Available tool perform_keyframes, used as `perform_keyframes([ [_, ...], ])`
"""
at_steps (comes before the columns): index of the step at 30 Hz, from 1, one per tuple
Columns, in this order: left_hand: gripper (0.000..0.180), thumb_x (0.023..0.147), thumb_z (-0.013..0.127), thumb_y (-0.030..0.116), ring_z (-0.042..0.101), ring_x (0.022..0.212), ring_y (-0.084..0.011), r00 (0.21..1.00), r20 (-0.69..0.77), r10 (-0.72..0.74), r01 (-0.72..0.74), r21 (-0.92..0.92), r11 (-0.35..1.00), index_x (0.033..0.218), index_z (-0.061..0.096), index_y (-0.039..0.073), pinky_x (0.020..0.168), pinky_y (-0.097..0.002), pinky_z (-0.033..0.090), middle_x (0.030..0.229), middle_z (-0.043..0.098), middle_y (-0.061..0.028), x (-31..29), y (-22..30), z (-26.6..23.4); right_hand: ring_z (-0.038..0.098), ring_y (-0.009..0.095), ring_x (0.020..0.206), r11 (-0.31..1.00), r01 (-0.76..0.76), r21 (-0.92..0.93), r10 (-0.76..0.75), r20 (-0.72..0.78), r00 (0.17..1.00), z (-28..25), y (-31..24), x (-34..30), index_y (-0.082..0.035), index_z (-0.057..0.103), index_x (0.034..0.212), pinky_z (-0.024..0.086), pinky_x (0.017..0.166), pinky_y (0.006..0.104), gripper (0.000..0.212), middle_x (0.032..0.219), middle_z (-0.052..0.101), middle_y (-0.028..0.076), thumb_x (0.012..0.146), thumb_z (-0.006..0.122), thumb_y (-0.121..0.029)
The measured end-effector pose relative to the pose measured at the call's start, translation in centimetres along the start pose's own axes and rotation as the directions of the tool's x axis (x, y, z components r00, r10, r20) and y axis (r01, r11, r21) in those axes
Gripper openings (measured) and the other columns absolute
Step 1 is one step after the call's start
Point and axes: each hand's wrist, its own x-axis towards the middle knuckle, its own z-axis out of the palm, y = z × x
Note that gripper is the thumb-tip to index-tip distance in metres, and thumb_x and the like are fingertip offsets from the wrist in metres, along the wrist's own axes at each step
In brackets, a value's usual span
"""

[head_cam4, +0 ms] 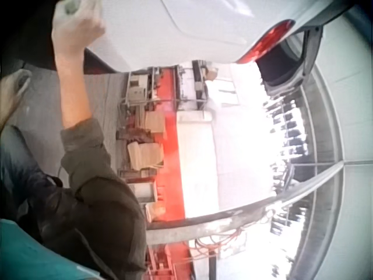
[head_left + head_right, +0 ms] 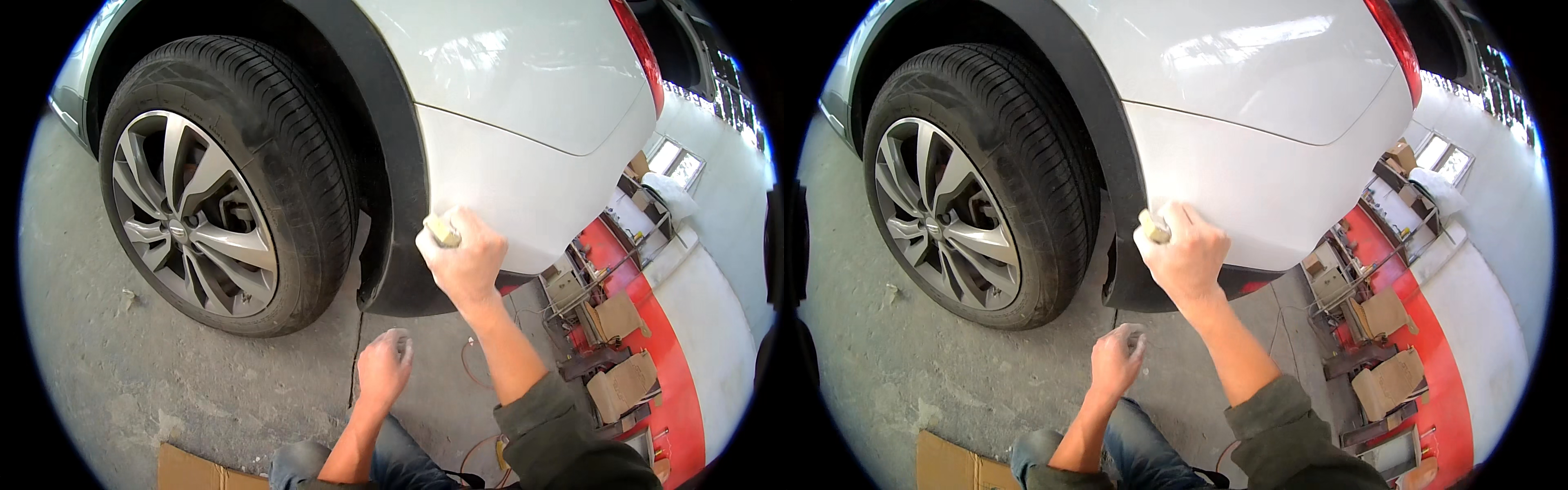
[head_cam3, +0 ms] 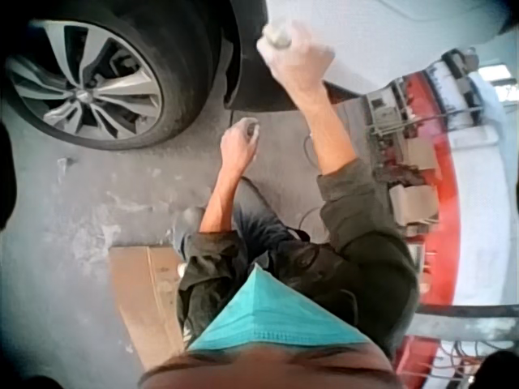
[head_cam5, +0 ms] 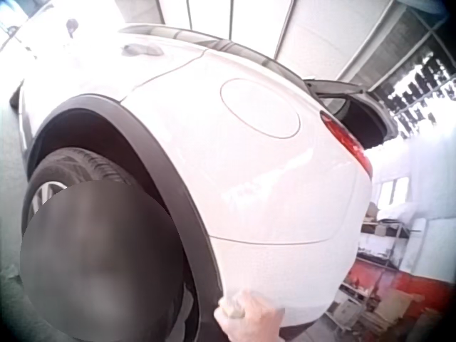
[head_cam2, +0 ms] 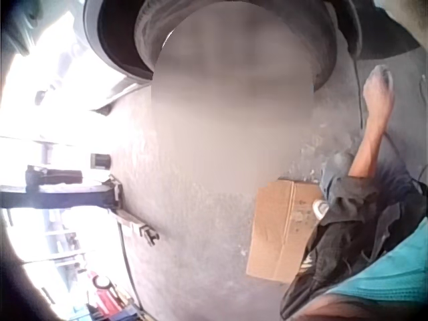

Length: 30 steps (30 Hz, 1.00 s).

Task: The person sands the rear bumper and tail light area of a white car using a sanding block. They work methodically across the surface, then walk to a tool cart to retrieve a different sanding block before returning to the vehicle.

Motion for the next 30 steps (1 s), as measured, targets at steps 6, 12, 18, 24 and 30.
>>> perform_keyframes([
  [6, 0.017, 0.09, 0.069, 0.018, 0.071, 0.085, -0.0351, 0.998, 0.061, 0.028, -0.028, -0.007, 1.0, 0.103, 0.07, 0.007, 0.075, -0.0459, 0.056, 0.094, 0.074, -0.0147, -0.9, 1.6, 0.3, 0.058, 0.03, 0.053, 0.994, -0.034, 0.099, 0.045, -0.112, 0.993, 0.5, -0.5, 1.8, -0.01, 0.058, 0.071, 0.042, 0.048, 0.0403, 0.019, 0.065, 0.061, 0.007, 0.07, 0.077, -0.012],
  [12, 0.019, 0.09, 0.068, 0.015, 0.073, 0.082, -0.0325, 0.999, 0.046, -0.005, 0.003, 0.046, 0.999, 0.103, 0.071, 0.002, 0.073, -0.0419, 0.056, 0.091, 0.073, -0.0167, -0.9, 0.9, -0.2, 0.057, 0.031, 0.052, 1.0, -0.011, 0.007, 0.011, 0.049, 0.999, -0.3, 0.3, -2.1, -0.01, 0.056, 0.069, 0.041, 0.047, 0.0411, 0.022, 0.063, 0.059, 0.007, 0.072, 0.077, -0.013],
  [18, 0.019, 0.09, 0.066, 0.015, 0.072, 0.083, -0.0352, 0.987, 0.132, 0.096, -0.107, 0.08, 0.991, 0.102, 0.07, 0.002, 0.073, -0.0443, 0.056, 0.091, 0.073, -0.0183, -1.8, 2.3, 0.4, 0.057, 0.032, 0.052, 0.999, -0.022, 0.048, 0.026, -0.074, 0.997, 1.0, 0.0, -0.8, -0.01, 0.055, 0.069, 0.041, 0.048, 0.0413, 0.022, 0.063, 0.059, 0.008, 0.072, 0.077, -0.013],
  [24, 0.021, 0.088, 0.067, 0.016, 0.069, 0.085, -0.04, 0.989, 0.112, 0.101, -0.115, 0.132, 0.985, 0.104, 0.069, 0.004, 0.074, -0.0474, 0.055, 0.097, 0.072, -0.0185, -2.2, 1.4, 0.6, 0.057, 0.028, 0.051, 0.999, -0.053, 0.003, 0.053, 0.047, 0.997, 0.2, 0.5, -3.4, -0.009, 0.058, 0.069, 0.044, 0.048, 0.0385, 0.018, 0.062, 0.06, 0.006, 0.068, 0.076, -0.01],
  [30, 0.023, 0.09, 0.067, 0.02, 0.069, 0.087, -0.0406, 0.978, 0.164, 0.128, -0.15, 0.128, 0.98, 0.105, 0.069, 0.004, 0.075, -0.0482, 0.055, 0.096, 0.072, -0.0182, -2.5, 1.8, 0.7, 0.058, 0.03, 0.051, 1.0, 0.019, 0.016, -0.018, -0.05, 0.999, -0.2, -0.3, 1.8, -0.009, 0.059, 0.07, 0.045, 0.049, 0.0387, 0.018, 0.061, 0.06, 0.008, 0.071, 0.077, -0.013],
])
